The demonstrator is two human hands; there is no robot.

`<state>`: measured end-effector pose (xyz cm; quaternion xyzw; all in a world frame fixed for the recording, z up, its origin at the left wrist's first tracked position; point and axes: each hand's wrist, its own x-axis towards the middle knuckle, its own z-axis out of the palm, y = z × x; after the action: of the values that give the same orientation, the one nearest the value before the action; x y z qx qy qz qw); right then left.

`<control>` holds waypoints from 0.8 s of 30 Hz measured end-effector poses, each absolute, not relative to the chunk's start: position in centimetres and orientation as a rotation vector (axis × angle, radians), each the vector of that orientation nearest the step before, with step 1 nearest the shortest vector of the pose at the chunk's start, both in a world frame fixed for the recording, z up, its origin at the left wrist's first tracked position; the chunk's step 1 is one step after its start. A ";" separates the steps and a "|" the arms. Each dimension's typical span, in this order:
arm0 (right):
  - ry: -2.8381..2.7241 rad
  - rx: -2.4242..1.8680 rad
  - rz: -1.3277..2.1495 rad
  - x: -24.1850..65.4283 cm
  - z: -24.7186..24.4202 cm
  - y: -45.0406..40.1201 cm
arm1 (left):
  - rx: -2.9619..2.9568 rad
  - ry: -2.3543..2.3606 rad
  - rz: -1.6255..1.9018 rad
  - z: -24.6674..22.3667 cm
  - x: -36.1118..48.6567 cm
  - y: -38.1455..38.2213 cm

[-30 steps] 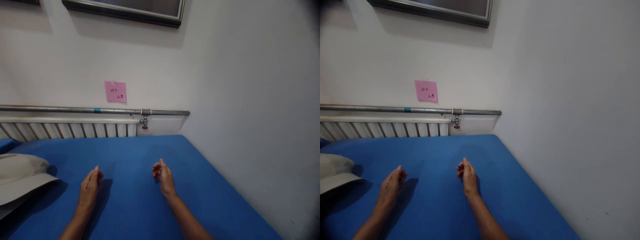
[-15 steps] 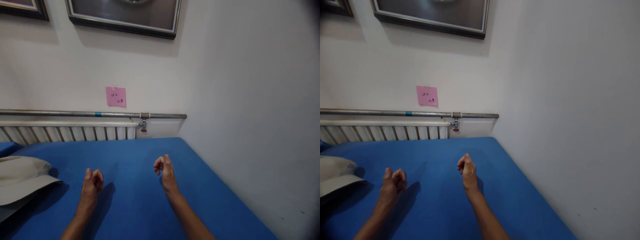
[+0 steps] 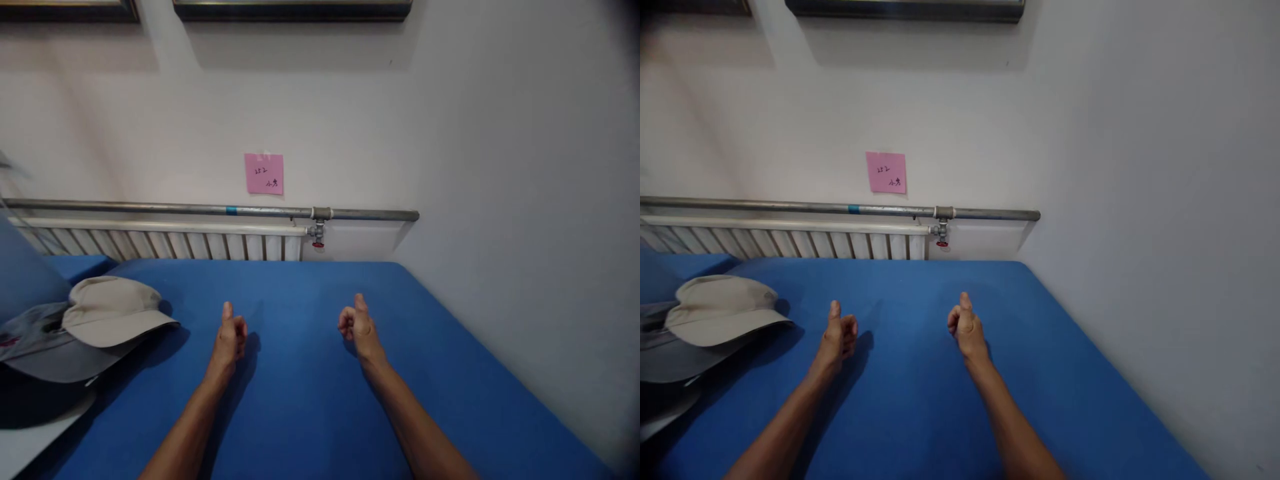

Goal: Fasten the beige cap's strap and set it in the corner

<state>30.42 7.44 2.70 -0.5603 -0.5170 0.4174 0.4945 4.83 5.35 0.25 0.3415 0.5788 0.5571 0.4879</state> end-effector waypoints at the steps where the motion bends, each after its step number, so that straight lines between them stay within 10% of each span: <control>1: -1.253 -1.360 1.014 30.4 2.8 7.4 | 0.829 1.404 1.358 0.3 4.9 5.3; 24: -1.910 -1.318 0.558 28.3 -2.5 7.3 | 0.234 1.789 2.153 -1.4 -4.7 4.5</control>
<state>28.26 7.33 -2.49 -0.5133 -0.7439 0.2175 0.3685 -4.69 4.55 -1.35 0.0821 0.6280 0.7560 0.1656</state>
